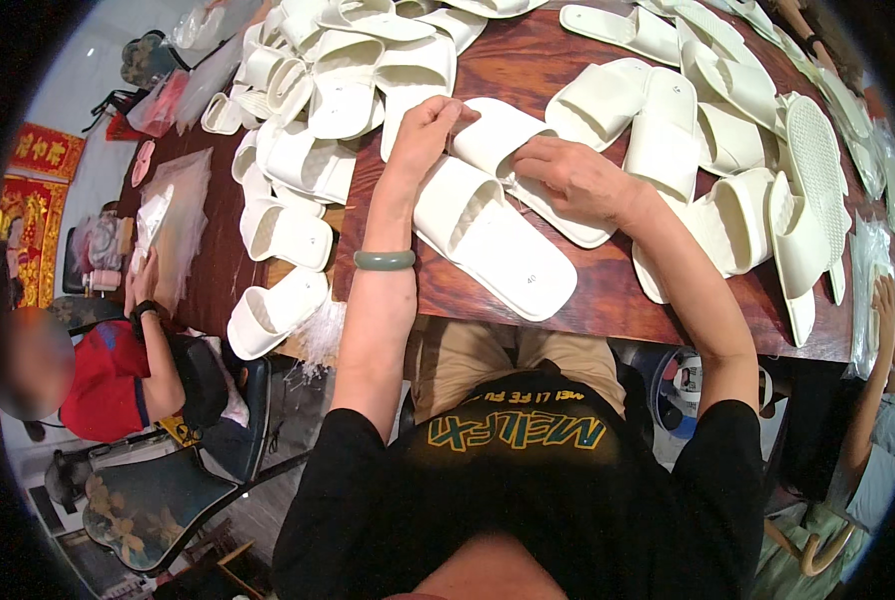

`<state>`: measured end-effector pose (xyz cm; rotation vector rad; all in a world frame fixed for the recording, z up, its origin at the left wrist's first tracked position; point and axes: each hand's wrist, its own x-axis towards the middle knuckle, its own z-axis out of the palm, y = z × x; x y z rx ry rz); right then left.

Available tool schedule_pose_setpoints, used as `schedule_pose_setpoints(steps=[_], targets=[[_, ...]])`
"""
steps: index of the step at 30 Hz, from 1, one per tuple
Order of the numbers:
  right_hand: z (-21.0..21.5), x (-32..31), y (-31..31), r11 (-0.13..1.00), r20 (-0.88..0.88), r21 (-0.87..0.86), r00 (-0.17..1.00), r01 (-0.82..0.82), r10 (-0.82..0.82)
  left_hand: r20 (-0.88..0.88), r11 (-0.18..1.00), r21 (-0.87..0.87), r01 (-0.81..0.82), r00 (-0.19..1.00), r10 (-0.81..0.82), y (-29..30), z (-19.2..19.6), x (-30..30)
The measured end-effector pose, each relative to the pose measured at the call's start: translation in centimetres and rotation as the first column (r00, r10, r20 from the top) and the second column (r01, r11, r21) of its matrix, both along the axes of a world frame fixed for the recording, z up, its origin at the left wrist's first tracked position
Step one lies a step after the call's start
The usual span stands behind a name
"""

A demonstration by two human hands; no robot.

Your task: The person pairs slippers, fastens each pair together by inserting plastic tag fasteners by hand, and places the connected slippers onto the table.

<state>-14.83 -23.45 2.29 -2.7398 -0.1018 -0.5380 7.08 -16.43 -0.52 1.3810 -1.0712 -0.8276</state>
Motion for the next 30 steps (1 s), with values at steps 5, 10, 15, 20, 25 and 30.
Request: schedule_pose_setpoints(steps=[5,10,15,20,25,30], targets=[[-0.3,0.4,0.0,0.999,0.032,0.036,0.999,0.017,-0.018,0.118,0.997,-0.054,0.046,0.992,-0.04,-0.2,0.3,-0.2],[-0.6,0.5,0.1,0.999,0.11,0.038,0.994,0.026,-0.03,0.28,0.993,-0.086,0.086,0.958,-0.059,0.1,1.4,-0.9],[-1.0,0.5,0.4,0.998,0.135,-0.048,0.99,0.039,-0.032,0.188,0.959,-0.144,-0.245,0.944,0.27,0.6,2.3,-0.3],[-1.4,0.6,0.5,0.998,0.142,-0.041,0.989,0.042,-0.036,0.107,0.906,-0.251,-0.341,0.92,0.376,0.6,1.2,1.7],[-1.1,0.9,0.4,0.997,0.096,-0.029,0.993,0.065,-0.062,0.275,0.925,-0.138,-0.355,0.883,0.38,0.7,0.6,1.8],[-1.4,1.1,0.2,0.996,0.102,-0.031,0.992,0.084,-0.08,0.425,0.947,-0.062,-0.316,0.85,0.312,0.7,0.4,2.3]])
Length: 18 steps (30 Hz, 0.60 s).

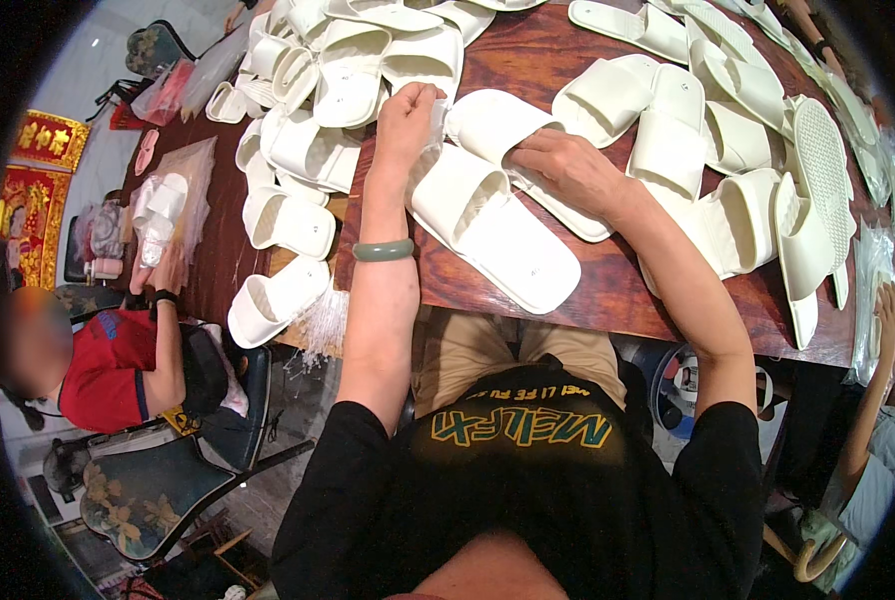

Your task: The person pairs slippers, fastens each pair together by inserting plastic tag fasteners by hand, and places the connected slippers onto the table.

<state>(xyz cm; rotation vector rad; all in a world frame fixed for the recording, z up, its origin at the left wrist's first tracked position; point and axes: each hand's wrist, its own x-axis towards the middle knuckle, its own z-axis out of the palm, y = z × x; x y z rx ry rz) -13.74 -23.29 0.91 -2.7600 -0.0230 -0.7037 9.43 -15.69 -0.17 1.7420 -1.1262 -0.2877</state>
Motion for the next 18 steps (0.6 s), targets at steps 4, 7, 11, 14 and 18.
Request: schedule_pose_setpoints(steps=[4,7,11,14,18], targets=[[-0.5,0.0,-0.2,1.0,0.018,-0.01,1.0,0.007,-0.007,0.114,1.0,0.005,0.023,0.993,-0.024,0.2,0.3,0.1],[-0.5,0.1,-0.2,1.0,0.017,-0.018,1.0,0.01,-0.009,0.292,0.993,0.117,0.022,0.955,-0.055,0.3,0.2,0.2],[-0.4,0.1,-0.1,1.0,0.0,-0.003,1.0,0.011,-0.011,0.644,0.993,0.114,0.035,0.759,-0.101,0.2,-0.4,-0.3],[-0.1,0.2,0.0,1.0,0.016,-0.021,1.0,0.004,-0.004,0.618,1.0,0.003,0.0,0.786,-0.002,0.0,-0.3,-0.1],[2.3,-1.0,1.5,0.995,0.199,-0.101,0.98,-0.011,0.031,0.452,0.98,-0.196,-0.021,0.885,0.109,0.2,0.6,0.7]])
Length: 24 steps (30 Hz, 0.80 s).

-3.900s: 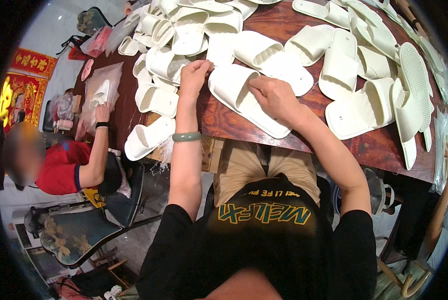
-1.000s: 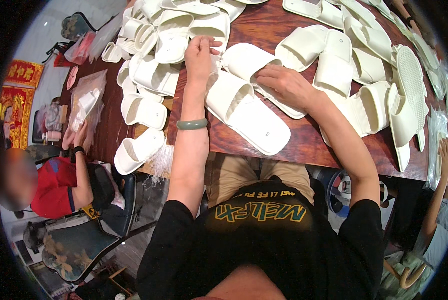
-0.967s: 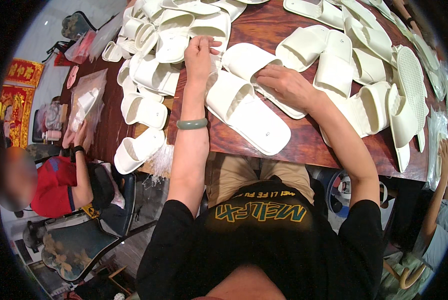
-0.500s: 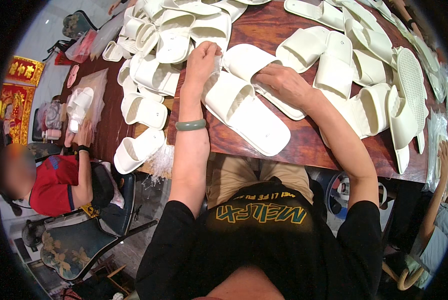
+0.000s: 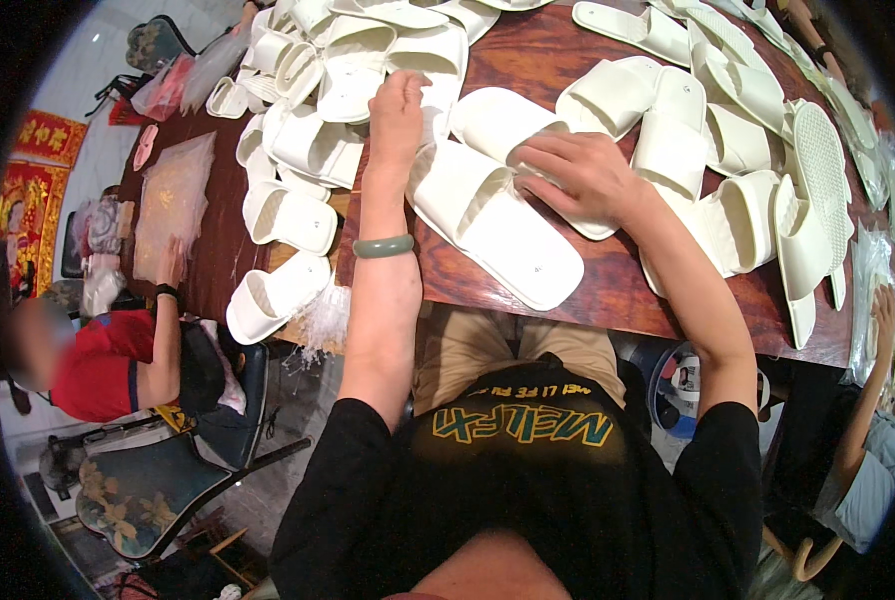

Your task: The person pairs slippers, fastens each pair together by inserting plastic tag fasteners by hand, and places the connected slippers onto the table.

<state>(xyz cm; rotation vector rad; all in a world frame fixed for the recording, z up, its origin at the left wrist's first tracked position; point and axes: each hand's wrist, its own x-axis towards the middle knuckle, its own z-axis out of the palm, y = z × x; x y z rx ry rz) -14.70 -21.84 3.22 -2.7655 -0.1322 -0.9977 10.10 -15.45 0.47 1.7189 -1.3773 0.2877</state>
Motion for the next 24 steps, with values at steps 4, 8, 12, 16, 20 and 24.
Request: schedule_pose_setpoints(steps=[4,8,12,16,20,24], targets=[[1.7,0.7,0.2,0.991,0.173,0.116,0.981,0.065,-0.085,-0.329,0.978,-0.167,0.122,0.929,-0.172,-0.1,1.0,-0.9],[2.6,7.5,1.9,0.854,0.05,0.501,0.98,0.141,-0.191,-0.452,0.969,-0.13,0.209,0.857,-0.246,0.7,1.8,-2.0],[0.5,10.2,1.4,0.599,0.02,0.797,0.989,0.074,-0.148,-0.479,0.94,-0.234,0.25,0.811,-0.335,0.2,1.9,-2.1],[-0.8,10.1,1.4,0.479,0.122,0.878,0.969,-0.003,-0.217,-0.607,0.912,-0.268,0.312,0.681,-0.411,0.4,2.2,-2.8],[-2.0,10.2,0.2,0.432,0.239,0.898,0.916,-0.082,-0.323,-0.664,0.876,-0.304,0.374,0.576,-0.476,0.3,2.1,-2.9],[-1.8,10.1,-0.1,0.364,0.297,0.917,0.89,-0.164,-0.346,-0.71,0.861,-0.314,0.4,0.504,-0.492,0.4,2.2,-3.2]])
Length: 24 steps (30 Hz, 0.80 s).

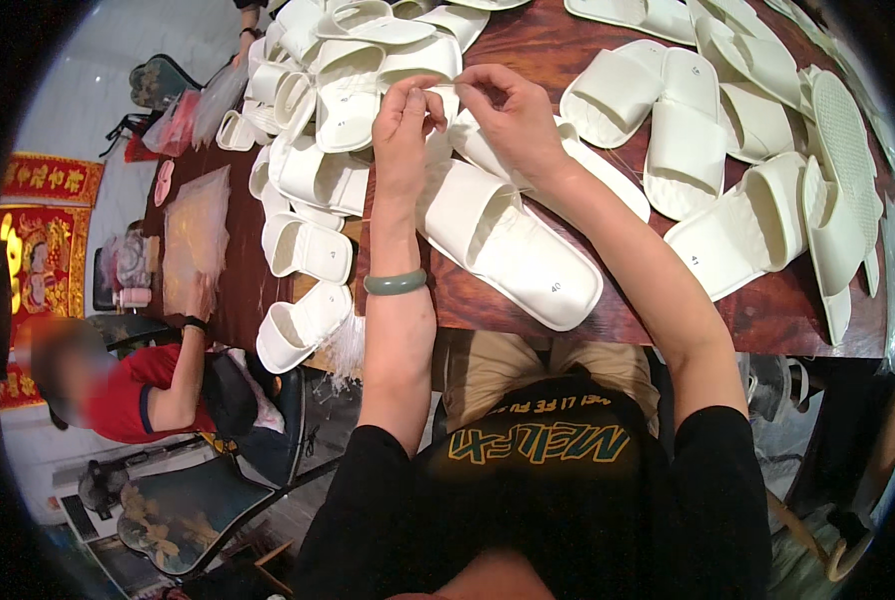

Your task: The person pairs slippers, fastens each pair together by inserting plastic tag fasteners by hand, and places the connected slippers onto the table.

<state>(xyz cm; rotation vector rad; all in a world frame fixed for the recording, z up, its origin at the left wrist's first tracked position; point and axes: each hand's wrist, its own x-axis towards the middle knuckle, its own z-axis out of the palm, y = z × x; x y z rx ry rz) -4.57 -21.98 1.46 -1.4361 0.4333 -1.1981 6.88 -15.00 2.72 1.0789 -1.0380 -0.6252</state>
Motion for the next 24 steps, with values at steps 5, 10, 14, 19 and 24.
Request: schedule_pose_setpoints(steps=[5,10,14,19,24], targets=[[0.17,-0.16,0.04,0.999,0.016,0.009,0.999,-0.033,0.033,-0.023,0.993,0.059,0.101,0.995,-0.1,-0.03,-0.04,-0.04],[-0.2,-0.18,-0.07,0.998,0.023,0.002,0.998,-0.056,0.056,-0.037,0.99,0.109,0.084,0.996,-0.08,0.12,0.35,-0.49],[-0.56,-0.01,-0.02,0.999,-0.02,-0.048,1.0,-0.012,0.011,-0.052,0.988,0.139,0.07,0.997,-0.063,0.26,0.37,-0.33],[-0.64,-0.07,-0.12,0.998,-0.022,-0.062,1.0,0.013,-0.014,-0.04,0.992,0.101,0.073,0.997,-0.069,0.1,0.34,-0.33],[-0.32,-0.25,-0.06,0.997,-0.103,-0.065,0.994,-0.034,0.028,-0.006,0.992,0.101,0.071,0.997,-0.071,0.23,0.22,0.12]])
